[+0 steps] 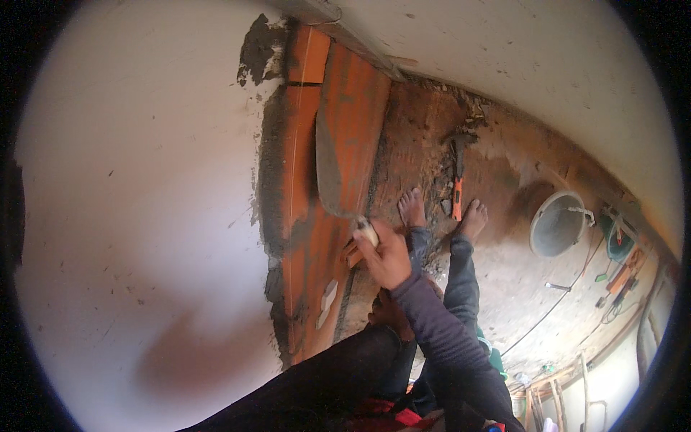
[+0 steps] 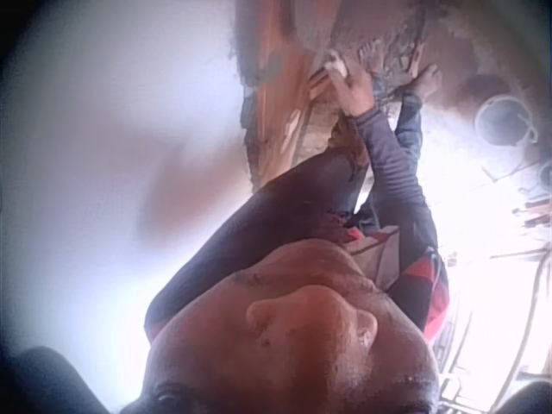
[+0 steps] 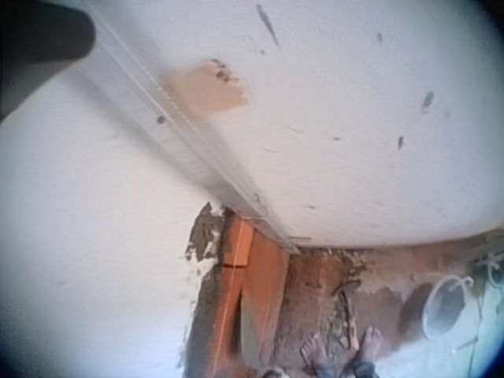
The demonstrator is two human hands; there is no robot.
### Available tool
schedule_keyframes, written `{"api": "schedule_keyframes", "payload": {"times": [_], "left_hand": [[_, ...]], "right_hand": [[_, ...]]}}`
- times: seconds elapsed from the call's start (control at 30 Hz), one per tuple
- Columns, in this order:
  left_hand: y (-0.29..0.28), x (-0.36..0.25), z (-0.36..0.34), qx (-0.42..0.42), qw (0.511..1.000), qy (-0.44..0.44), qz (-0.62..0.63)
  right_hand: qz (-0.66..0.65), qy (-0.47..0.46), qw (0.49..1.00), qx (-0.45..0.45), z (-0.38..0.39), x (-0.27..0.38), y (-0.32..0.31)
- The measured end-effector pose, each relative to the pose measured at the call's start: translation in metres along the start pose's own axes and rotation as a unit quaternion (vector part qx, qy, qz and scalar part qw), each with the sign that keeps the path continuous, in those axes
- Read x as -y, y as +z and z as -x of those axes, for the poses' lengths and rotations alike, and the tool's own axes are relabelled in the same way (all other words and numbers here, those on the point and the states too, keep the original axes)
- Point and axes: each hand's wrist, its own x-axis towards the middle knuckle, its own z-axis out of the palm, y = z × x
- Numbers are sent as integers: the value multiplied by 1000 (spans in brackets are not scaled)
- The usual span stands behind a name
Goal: The person applies mortar to a brick wall and positions a brick using a trowel and a hammer.
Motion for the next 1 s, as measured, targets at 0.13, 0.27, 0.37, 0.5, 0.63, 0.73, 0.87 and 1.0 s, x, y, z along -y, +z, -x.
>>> {"api": "schedule_keyframes", "payload": {"times": [0.13,0.27,0.37,0.5,0.63,0.73,0.87,1.0], "left_hand": [[-23,-7,15,-14,999,27,-44],[-38,-10,23,14,999,25,-43],[-25,-5,18,-4,997,52,-49],[-17,-2,8,-17,996,69,-48],[-25,-2,5,4,997,62,-41],[-29,-2,9,11,997,59,-42],[-34,3,9,18,998,54,-30],[-38,3,7,38,997,64,-8]], "right_hand": [[2,-18,1000,-14,22,-3,-26],[-22,21,999,22,13,58,-55],[-77,49,991,98,8,96,-59],[-272,85,944,168,6,132,-36],[-226,103,963,110,-7,160,-16],[-229,97,964,89,-18,162,-6],[-234,53,969,57,-18,146,13],[-319,116,937,80,1,132,-9]]}}
